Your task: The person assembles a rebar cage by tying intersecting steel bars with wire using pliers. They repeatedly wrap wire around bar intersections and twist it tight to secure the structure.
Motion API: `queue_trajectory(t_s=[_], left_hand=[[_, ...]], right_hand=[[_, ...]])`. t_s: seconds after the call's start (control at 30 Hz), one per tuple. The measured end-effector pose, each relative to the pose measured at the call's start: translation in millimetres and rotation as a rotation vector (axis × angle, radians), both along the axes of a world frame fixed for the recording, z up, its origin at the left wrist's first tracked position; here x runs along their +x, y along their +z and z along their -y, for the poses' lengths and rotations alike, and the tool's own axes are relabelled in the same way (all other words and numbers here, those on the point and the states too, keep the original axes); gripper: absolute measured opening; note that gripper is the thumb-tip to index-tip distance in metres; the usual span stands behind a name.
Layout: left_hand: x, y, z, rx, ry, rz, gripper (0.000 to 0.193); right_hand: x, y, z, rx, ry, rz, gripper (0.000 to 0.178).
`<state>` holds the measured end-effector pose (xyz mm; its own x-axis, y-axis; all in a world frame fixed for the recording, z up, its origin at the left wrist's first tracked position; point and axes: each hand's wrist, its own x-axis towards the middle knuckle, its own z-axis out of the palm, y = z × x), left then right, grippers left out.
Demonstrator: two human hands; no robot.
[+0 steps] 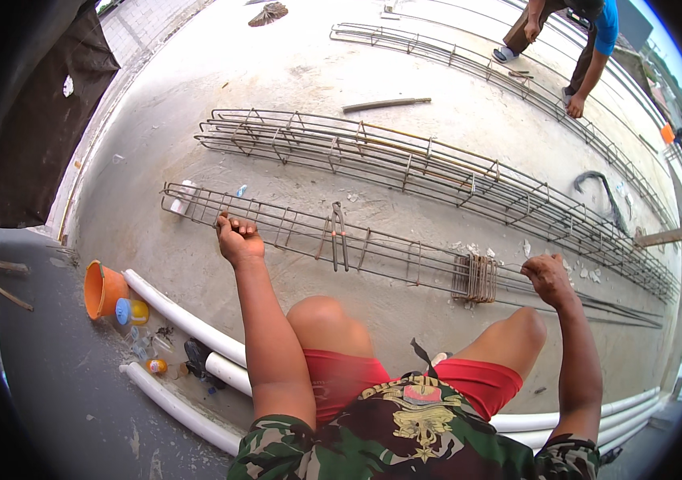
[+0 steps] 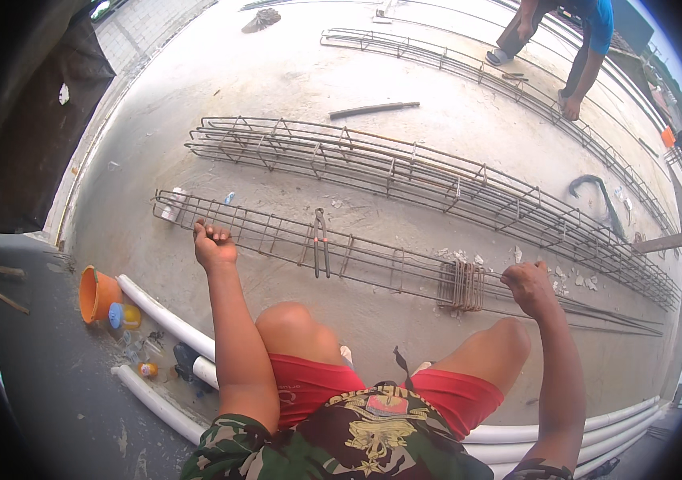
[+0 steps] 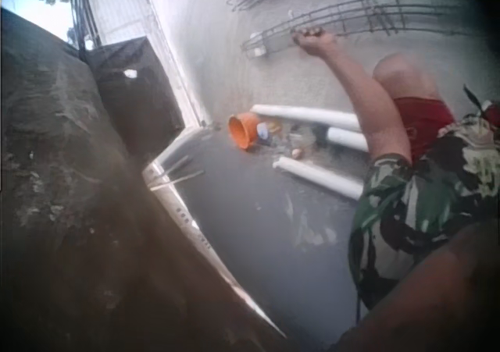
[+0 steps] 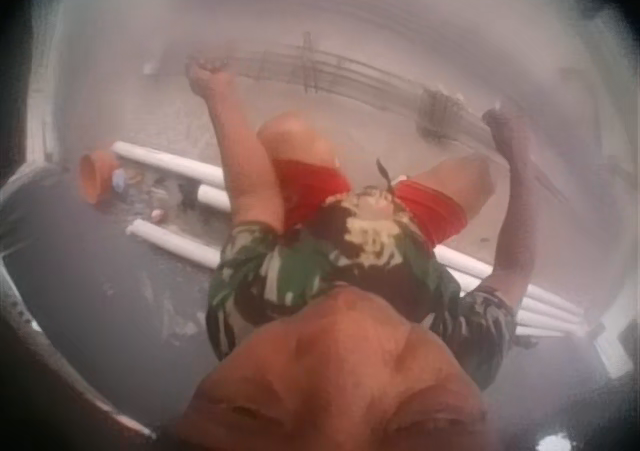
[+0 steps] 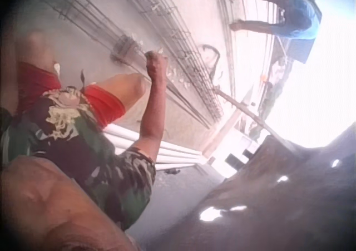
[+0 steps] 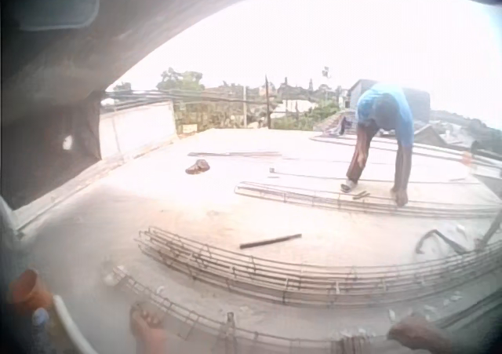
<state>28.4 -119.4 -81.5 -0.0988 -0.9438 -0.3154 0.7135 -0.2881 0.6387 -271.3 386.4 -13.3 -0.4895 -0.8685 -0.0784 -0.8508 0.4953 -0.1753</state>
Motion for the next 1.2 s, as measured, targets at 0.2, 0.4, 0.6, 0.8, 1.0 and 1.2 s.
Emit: queue_trajectory(t_s=[0.2,0.4,0.6,0.8,1.0,1.2], left_hand=[[16,-14,11,0.015,0.014,0.045,0.017],[7,-15,14,-0.033,-0.065,0.111,0.017],[14,-14,8,0.003,-0.071,0.153,0.017],[0,-14,5,-0.008,-0.103,0.157,0.017],[-3,-28,10,0.043,-0.074,0.16,0.019],[3,-45,30,0.152,-0.108,0.349,0.018]], right_hand=[[-10,20,-17,-0.171,-0.434,0.76,0.02],[-1,0,-62,-0.347,-0.579,1.048,0.034],[-2,-6,-80,-0.049,-0.563,1.136,0.024],[11,1,-53,0.189,-0.468,0.65,0.017],[1,-2,-42,-0.113,-0.578,0.586,0.011],[13,37,-49,0.111,-0.414,0.624,0.012]])
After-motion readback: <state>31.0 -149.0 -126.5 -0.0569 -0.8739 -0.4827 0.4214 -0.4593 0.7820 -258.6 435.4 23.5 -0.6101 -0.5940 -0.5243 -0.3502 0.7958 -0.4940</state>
